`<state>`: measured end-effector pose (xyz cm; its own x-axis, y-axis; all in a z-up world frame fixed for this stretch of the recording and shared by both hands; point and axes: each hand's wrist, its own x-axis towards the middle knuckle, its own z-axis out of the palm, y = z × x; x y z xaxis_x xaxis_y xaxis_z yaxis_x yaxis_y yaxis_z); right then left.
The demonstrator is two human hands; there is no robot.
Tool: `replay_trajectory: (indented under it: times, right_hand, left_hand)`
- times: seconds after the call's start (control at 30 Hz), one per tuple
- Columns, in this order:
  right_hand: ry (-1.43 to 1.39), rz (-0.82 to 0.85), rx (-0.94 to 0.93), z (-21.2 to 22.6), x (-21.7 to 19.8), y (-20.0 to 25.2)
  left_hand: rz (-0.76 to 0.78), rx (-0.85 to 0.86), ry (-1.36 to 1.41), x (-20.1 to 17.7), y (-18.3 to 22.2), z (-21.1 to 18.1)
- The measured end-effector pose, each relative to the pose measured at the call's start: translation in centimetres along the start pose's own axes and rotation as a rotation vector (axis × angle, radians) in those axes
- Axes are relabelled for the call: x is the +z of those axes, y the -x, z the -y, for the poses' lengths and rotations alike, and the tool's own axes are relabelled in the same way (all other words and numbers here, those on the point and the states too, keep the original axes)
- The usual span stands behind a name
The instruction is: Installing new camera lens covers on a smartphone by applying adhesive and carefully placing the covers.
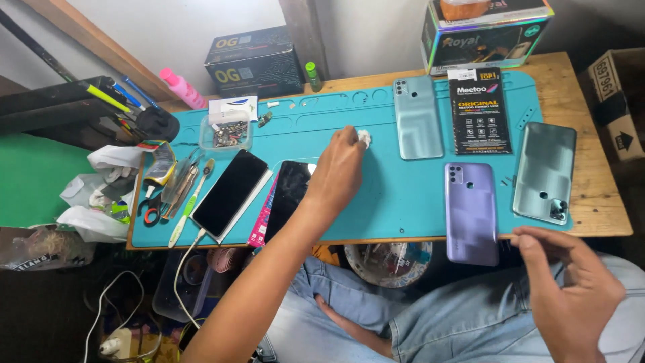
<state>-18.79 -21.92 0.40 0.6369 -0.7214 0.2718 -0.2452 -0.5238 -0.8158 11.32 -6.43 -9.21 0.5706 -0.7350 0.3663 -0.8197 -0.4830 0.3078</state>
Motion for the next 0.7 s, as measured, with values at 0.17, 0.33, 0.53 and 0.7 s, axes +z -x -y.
replay_trajectory:
  times: [0.17,0.33,0.53,0.7]
  right_hand:
    - [0.058,-0.231,-0.344,-9.1,0.6,-1.6]
    - [0.046,-0.438,-0.661,-12.9,1.5,-3.6]
    - [0.029,-0.595,-0.590,-11.7,1.6,-3.8]
    - [0.024,-0.589,-0.529,-12.1,1.6,-4.4]
  left_hand:
    - [0.113,-0.021,0.075,-1.8,4.3,-5.5]
    - [0.128,0.014,0.162,-4.4,5.4,-5.6]
    - [0.020,-0.144,-0.012,-3.6,6.2,-3.8]
    - [0.096,-0.067,0.228,-4.0,8.5,-7.7]
